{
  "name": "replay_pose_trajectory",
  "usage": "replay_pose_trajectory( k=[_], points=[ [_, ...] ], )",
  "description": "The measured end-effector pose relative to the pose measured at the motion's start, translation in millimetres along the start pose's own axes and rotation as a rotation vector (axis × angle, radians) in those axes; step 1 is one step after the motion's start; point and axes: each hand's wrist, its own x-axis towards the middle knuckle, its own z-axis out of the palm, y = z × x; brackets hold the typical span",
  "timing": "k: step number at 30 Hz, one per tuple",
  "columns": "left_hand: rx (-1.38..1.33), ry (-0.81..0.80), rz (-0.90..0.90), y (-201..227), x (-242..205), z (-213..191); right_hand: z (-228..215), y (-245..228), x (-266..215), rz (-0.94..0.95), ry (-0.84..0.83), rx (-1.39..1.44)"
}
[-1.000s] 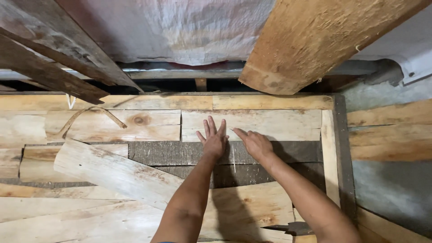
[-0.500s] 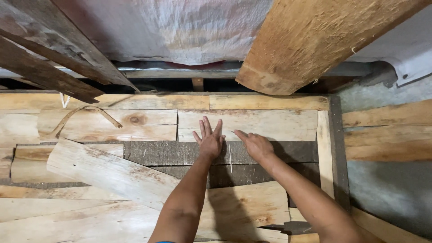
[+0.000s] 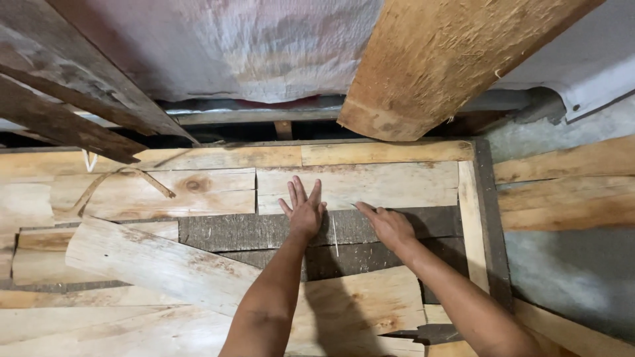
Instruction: The user is using a box cutter to score and cut wood panels on a workbench.
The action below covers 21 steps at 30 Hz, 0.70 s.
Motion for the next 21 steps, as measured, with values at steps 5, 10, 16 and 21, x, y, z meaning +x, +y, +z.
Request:
replay_pose_trajectory(
  k=[5, 10, 16, 21],
  points=[
    [0.01, -0.001, -0.01, 3.1, -6.4, -4.6, 4.6, 5.0, -3.7, -0.024, 0.042, -0.023],
    [-0.006, -0.006, -0.007, 4.1, -6.6, -7.1, -13.4, 15.1, -8.0, 0.081, -0.013, -0.028],
    [0.016, -0.006, 0.002, 1.1, -1.0, 1.0, -11.4, 35.4, 8.1, -0.005, 0.271, -0.026],
    [0.045, -0.006, -0.043, 9.1, -0.9, -2.9, -9.4, 43.5, 26.7, 0.035, 0.205, 0.018]
  ],
)
